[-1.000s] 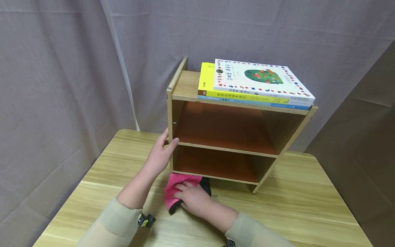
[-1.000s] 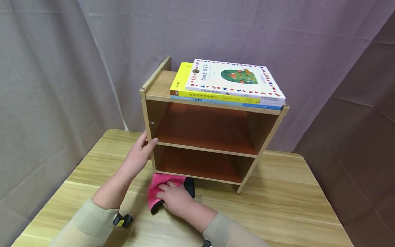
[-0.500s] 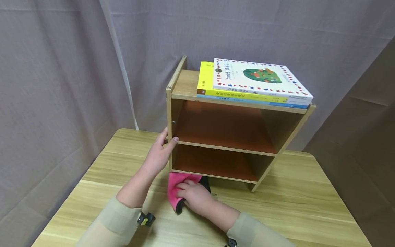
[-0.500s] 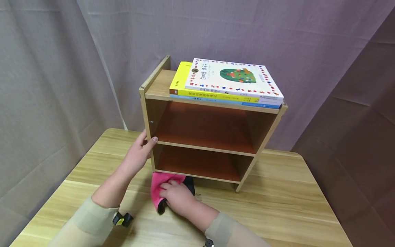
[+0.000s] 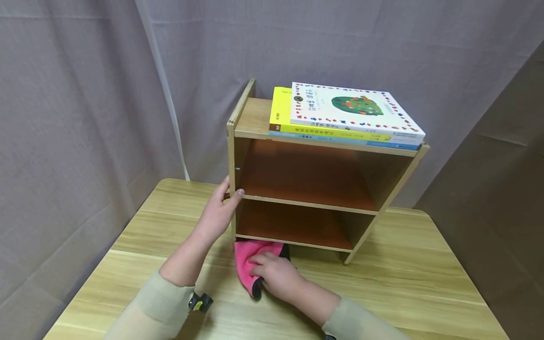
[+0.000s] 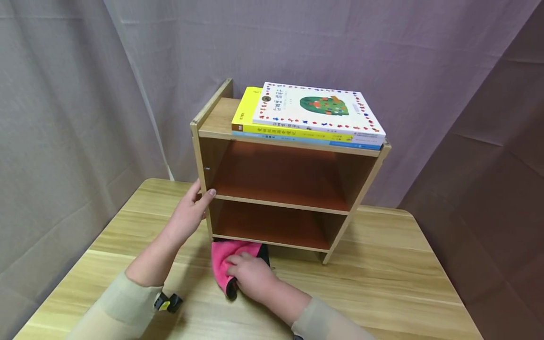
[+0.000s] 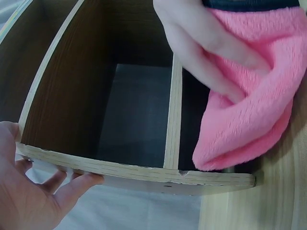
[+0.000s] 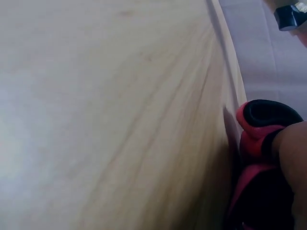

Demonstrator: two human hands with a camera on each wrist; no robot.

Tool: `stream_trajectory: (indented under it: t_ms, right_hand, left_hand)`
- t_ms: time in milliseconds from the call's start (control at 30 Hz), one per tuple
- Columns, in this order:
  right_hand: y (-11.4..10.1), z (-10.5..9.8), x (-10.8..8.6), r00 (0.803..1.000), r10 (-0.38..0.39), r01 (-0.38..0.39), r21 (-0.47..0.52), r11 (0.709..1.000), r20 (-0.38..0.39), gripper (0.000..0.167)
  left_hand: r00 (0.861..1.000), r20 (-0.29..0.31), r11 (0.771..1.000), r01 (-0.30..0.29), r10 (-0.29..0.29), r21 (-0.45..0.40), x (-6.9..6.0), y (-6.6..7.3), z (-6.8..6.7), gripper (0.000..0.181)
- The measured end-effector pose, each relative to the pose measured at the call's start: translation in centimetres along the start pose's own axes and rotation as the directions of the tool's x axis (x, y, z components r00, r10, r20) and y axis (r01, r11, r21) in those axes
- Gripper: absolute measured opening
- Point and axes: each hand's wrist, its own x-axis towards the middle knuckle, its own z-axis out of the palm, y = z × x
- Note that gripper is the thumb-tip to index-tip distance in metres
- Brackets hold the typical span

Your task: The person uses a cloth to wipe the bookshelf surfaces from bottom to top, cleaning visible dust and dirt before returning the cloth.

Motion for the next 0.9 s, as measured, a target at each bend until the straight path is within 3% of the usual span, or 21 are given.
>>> stream_trajectory:
  t_ms: [433,900]
  right_hand:
    - [-0.1,-2.3,-2.5,0.998,-0.057,0.057,0.003,0.998,-0.029,0.024]
    - [-0.4,-6.9,-4.6,0.973,-0.153,0.150,-0.034,0.988,-0.175,0.032]
  left_hand:
    - [0.999,0.013,0.999,0.050,-0.050,0.018,-0.2,0.3,-0.1,0.068]
    - [0.999,0.013,0.999,0.034,-0.034,-0.009,0.0,0.2,0.1,0.065]
